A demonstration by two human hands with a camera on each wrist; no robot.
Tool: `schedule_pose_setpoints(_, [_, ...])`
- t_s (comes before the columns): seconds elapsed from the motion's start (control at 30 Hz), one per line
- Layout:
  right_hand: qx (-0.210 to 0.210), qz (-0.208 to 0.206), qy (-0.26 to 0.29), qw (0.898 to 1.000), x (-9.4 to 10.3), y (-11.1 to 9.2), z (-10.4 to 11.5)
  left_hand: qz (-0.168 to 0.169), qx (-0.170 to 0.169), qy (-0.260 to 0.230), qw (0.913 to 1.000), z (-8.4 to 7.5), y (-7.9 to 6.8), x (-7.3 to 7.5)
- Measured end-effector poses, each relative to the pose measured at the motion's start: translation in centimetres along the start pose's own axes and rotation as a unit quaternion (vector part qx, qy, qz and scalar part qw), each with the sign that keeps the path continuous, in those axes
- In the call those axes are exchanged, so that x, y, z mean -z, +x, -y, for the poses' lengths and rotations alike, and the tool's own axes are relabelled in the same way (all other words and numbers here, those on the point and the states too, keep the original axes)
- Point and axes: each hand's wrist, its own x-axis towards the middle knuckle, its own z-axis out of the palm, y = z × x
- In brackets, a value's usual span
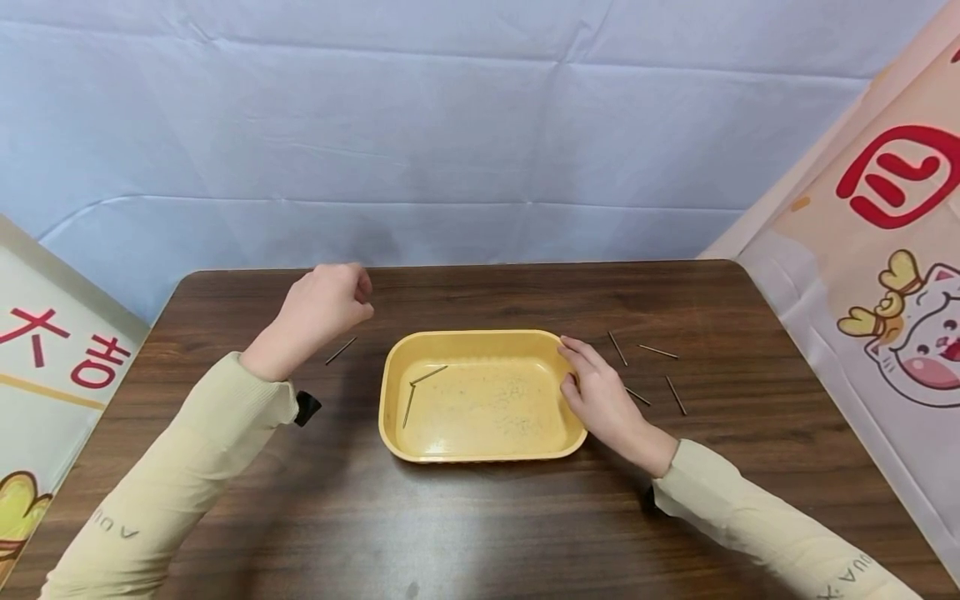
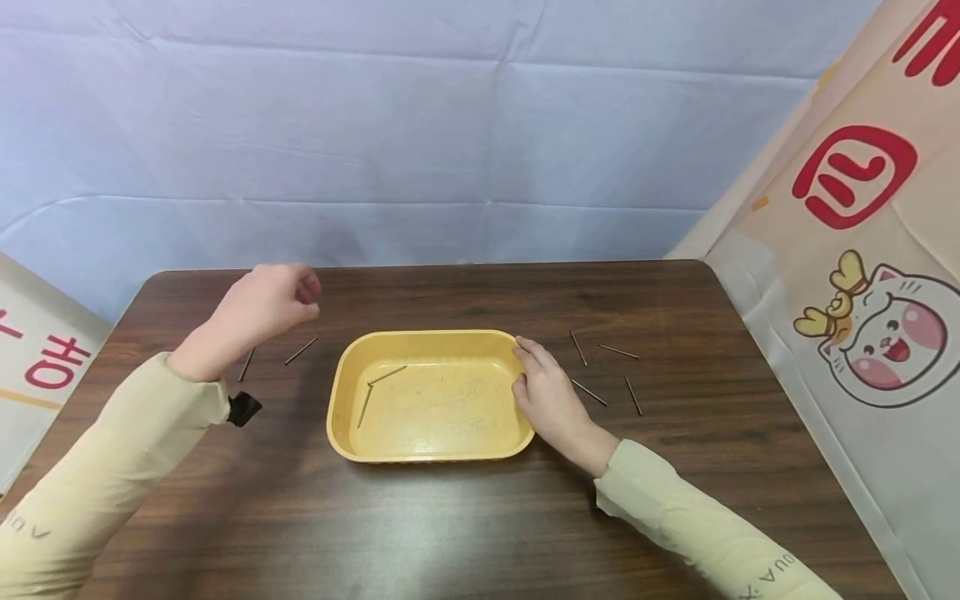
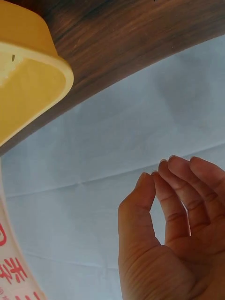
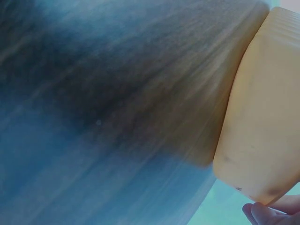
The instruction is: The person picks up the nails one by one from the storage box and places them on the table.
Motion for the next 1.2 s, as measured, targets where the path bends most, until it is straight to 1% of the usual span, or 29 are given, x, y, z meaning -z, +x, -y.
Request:
schedule_pose_setpoints(0.27, [-0.008,0.008,0.001,1.0,-0.1,0.0,0.0,-0.006,-0.01,0.015,0.9998,-0.9,0.3,-0.2])
schedule_pose_setpoints(0.7, [-0.013,0.014,0.003,1.0,0.0,-0.1,0.2,0.026,-0.033,0.03,0.9987,-2.7,0.9,-0.5])
schedule_pose_setpoints(1.0, [-0.007,0.006,0.003,1.0,0.0,0.0,0.1,0.031,-0.046,0.033,0.9979,-3.8,1.3,-0.8])
schedule_pose_setpoints(1.2, [-0.013,0.01,0.004,1.0,0.1,0.0,0.1,0.033,-0.054,0.034,0.9974,-4.8,1.6,-1.1])
